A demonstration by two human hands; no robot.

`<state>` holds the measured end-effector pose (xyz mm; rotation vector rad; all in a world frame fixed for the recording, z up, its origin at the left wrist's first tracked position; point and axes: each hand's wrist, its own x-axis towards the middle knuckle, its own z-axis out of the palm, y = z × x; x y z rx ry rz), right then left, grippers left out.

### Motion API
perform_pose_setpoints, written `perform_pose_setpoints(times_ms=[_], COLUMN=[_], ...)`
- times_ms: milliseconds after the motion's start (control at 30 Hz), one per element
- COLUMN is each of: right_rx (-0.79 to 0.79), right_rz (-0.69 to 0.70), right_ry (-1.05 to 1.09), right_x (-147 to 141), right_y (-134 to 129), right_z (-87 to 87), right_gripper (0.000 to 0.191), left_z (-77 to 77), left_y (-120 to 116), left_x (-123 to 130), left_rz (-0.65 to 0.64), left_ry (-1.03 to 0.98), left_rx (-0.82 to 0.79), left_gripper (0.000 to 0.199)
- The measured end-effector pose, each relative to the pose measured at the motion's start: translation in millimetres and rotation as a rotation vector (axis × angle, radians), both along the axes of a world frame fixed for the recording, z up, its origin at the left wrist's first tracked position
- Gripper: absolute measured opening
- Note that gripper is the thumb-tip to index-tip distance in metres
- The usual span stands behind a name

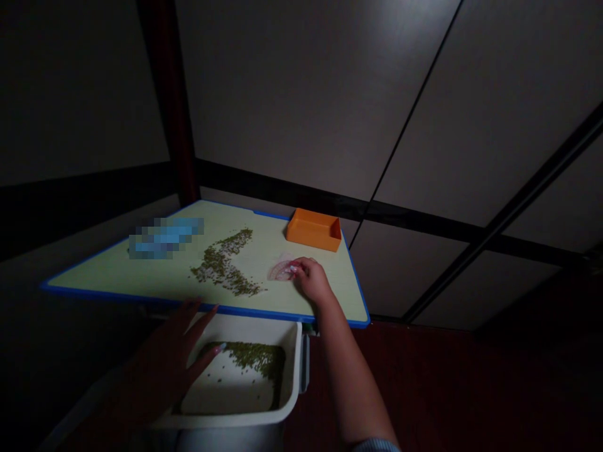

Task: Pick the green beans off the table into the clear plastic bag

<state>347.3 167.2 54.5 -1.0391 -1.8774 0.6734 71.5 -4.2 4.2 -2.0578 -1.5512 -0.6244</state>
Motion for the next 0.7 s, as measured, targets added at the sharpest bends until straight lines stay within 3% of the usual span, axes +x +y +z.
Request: perform_pose_setpoints(times_ms=[267,500,700], right_rx=[-0.039,-0.198,-0.185], right_rz=[0.030,0.167,0.154], right_ry=[-0.028,0.077,0.110], right_x=[-3.7,-7.1,-4.9], right_y=[-3.2,-4.7,-6.0], right_z=[-2.2,-1.2,1.2], right_gripper=[0.022,0.021,0.020], left_z=[-0.4,-3.0,-0.7], left_y=[-0.5,1.6,1.8], left_x=[-0.9,-2.7,-0.8], left_rz=[0.017,0.012,0.022], left_ry=[-0.028,0.004,0.001], left_rx=[-0.055,-0.004,-0.030], left_gripper=[0.063,0.061,0.059])
